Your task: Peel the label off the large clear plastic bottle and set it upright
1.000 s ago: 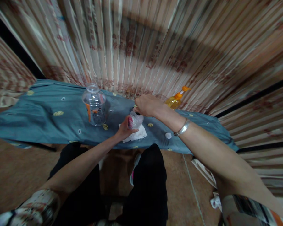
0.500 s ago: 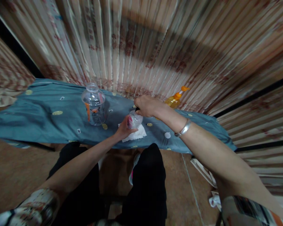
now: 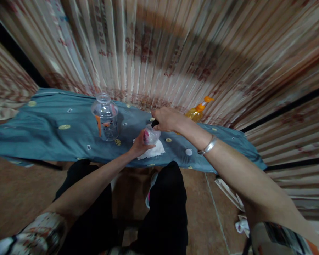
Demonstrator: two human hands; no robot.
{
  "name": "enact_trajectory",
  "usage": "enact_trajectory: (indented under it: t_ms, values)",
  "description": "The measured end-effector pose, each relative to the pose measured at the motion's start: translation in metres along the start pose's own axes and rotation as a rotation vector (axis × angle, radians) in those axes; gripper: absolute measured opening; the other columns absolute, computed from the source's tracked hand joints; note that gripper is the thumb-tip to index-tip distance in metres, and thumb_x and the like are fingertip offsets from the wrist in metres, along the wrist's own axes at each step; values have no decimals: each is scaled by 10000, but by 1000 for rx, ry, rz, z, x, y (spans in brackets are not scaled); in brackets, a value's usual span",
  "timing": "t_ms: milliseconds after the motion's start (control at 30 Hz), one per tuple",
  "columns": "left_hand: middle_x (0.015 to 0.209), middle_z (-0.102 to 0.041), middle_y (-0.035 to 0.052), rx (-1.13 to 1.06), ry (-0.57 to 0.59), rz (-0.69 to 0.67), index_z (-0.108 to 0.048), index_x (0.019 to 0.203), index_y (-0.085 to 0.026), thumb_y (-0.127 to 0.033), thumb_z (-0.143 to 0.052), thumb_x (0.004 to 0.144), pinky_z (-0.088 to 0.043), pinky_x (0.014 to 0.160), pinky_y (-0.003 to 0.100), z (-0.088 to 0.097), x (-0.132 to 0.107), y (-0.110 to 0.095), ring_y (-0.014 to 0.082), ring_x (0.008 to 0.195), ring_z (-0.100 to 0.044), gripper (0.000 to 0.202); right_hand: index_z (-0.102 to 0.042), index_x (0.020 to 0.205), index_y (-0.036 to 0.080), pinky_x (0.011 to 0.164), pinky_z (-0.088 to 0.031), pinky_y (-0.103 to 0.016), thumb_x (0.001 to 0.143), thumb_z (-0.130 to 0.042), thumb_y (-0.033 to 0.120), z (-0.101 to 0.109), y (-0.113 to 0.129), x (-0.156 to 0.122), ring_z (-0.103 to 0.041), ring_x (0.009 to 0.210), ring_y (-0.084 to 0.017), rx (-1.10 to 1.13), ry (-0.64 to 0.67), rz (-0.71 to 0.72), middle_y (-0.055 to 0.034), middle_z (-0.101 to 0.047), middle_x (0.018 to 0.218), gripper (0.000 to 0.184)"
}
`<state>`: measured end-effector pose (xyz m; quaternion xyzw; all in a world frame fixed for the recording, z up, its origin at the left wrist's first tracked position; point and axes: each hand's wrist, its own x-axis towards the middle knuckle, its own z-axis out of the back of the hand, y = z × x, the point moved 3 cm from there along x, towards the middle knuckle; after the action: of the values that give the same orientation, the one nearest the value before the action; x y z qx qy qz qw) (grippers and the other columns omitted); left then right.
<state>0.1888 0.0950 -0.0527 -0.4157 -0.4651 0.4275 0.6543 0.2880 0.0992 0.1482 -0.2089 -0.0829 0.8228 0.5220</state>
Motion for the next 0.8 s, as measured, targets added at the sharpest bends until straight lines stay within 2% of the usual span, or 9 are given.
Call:
enact_trajectory:
  t_ms: [100, 233, 333, 400, 467, 567, 700, 800]
  values:
    - [1076, -670, 73, 0, 0, 1, -545, 1106, -200, -203, -823, 557, -529, 923, 446, 0, 0, -2, 290, 1016, -662, 615, -727, 1173, 155, 786, -482, -320, 956, -578, 451, -1, 2, 0, -719, 1002, -282, -10, 25, 6, -155, -773, 1037, 397]
    - [1077, -668, 70, 1, -2, 9, -543, 1105, -189, -198, -839, 537, -530, 926, 433, 1, -1, -3, 293, 1030, -664, 640, -740, 1137, 107, 776, -489, -344, 981, -502, 536, -1, 0, 1, -719, 996, -317, -12, -8, -60, -209, -762, 1033, 516]
    - [1100, -669, 71, -2, -2, 8, -541, 1113, -193, -204, -841, 542, -523, 944, 447, 1, -1, -4, 295, 1047, -657, 645, -702, 1230, 155, 784, -489, -331, 929, -616, 493, -2, 0, 1, -715, 1006, -298, 24, -4, 11, -152, -772, 1033, 461]
    - [1098, -671, 67, -5, 0, 6, -544, 1115, -199, -212, -842, 547, -520, 948, 457, 1, -1, -4, 293, 1044, -656, 642, -709, 1219, 195, 794, -486, -318, 911, -653, 447, -3, 0, 2, -713, 1007, -275, 38, 18, 49, -112, -777, 1022, 401]
    - [1093, -671, 69, -9, -1, 4, -548, 1117, -198, -213, -849, 540, -517, 953, 462, 1, -1, -4, 297, 1047, -655, 651, -737, 1157, 184, 801, -488, -325, 938, -615, 455, -3, -1, 2, -710, 1005, -277, 27, 23, 20, -124, -776, 1007, 369]
    - [1095, -671, 71, -14, -6, 1, -551, 1115, -196, -198, -851, 531, -518, 954, 460, 1, 0, -4, 299, 1049, -656, 656, -737, 1155, 135, 815, -493, -351, 950, -581, 514, -2, -3, 2, -704, 1012, -306, 18, -16, -42, -177, -766, 1022, 458]
    - [1074, -669, 63, -16, -11, 7, -552, 1099, -192, -204, -846, 536, -532, 936, 461, 1, -1, -3, 290, 1016, -664, 636, -713, 1214, 184, 805, -489, -323, 918, -652, 430, -2, -2, 1, -708, 1016, -283, 54, 16, 48, -124, -772, 1051, 389]
    - [1074, -669, 71, -20, -13, 14, -552, 1105, -186, -194, -855, 528, -533, 942, 464, 1, 0, -2, 296, 1019, -668, 653, -738, 1147, 159, 779, -487, -317, 965, -578, 450, -4, -2, 3, -719, 1004, -282, 17, 38, 28, -146, -773, 1037, 378]
